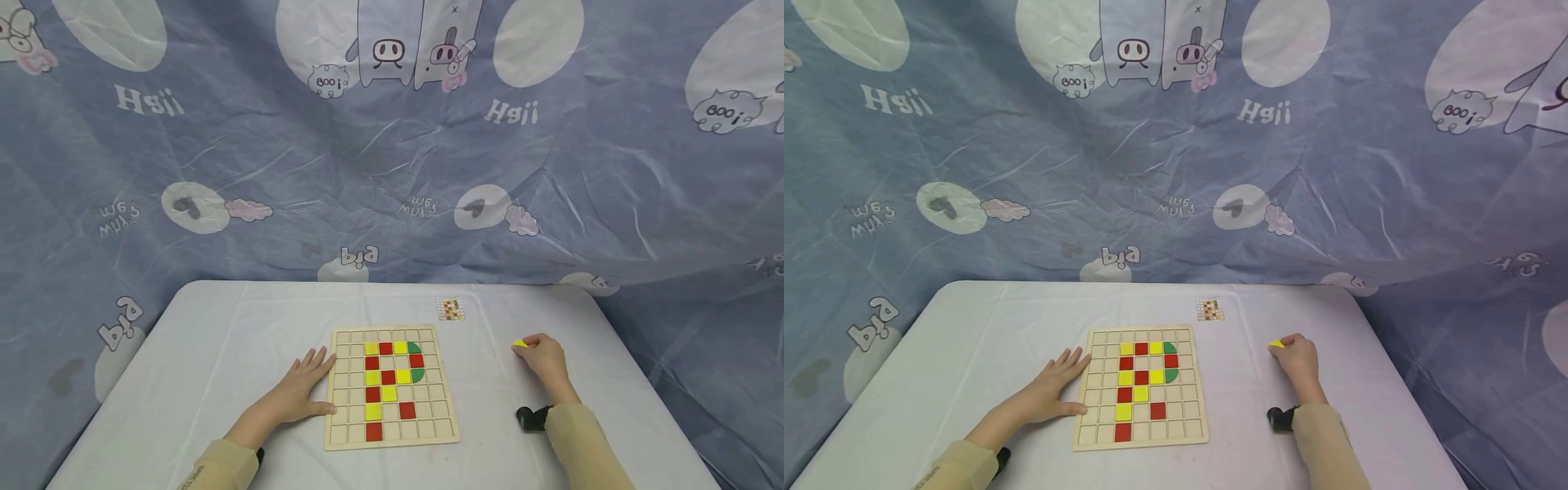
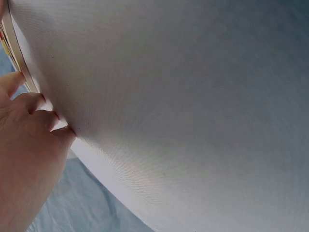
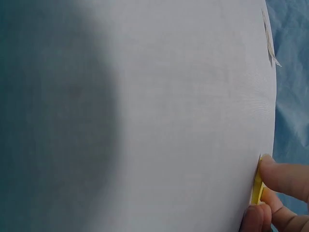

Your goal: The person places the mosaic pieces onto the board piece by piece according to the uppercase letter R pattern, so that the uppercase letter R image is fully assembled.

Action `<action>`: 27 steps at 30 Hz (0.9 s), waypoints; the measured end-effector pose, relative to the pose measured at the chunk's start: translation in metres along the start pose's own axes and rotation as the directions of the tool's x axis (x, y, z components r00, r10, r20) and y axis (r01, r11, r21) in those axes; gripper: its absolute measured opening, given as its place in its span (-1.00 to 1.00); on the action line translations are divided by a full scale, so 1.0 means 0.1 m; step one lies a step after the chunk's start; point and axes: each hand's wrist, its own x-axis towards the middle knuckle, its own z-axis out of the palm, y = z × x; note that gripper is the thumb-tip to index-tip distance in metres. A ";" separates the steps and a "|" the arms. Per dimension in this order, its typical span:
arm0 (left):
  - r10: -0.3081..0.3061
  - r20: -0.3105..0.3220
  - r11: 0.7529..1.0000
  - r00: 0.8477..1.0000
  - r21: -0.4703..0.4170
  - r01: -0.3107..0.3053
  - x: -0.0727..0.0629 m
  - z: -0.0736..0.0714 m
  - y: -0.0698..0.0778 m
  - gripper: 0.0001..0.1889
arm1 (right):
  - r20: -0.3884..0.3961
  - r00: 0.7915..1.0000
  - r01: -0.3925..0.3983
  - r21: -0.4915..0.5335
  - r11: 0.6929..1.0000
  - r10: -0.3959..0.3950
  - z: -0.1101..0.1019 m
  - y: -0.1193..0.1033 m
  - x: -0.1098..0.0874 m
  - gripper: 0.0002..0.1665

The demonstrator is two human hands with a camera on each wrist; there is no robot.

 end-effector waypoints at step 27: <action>0.004 0.005 1.000 1.000 0.008 -0.004 0.01 0.01 0.00 0.09 | 0.143 0.956 0.224 0.211 0.951 -0.257 0.12 -0.28 -0.52 -0.74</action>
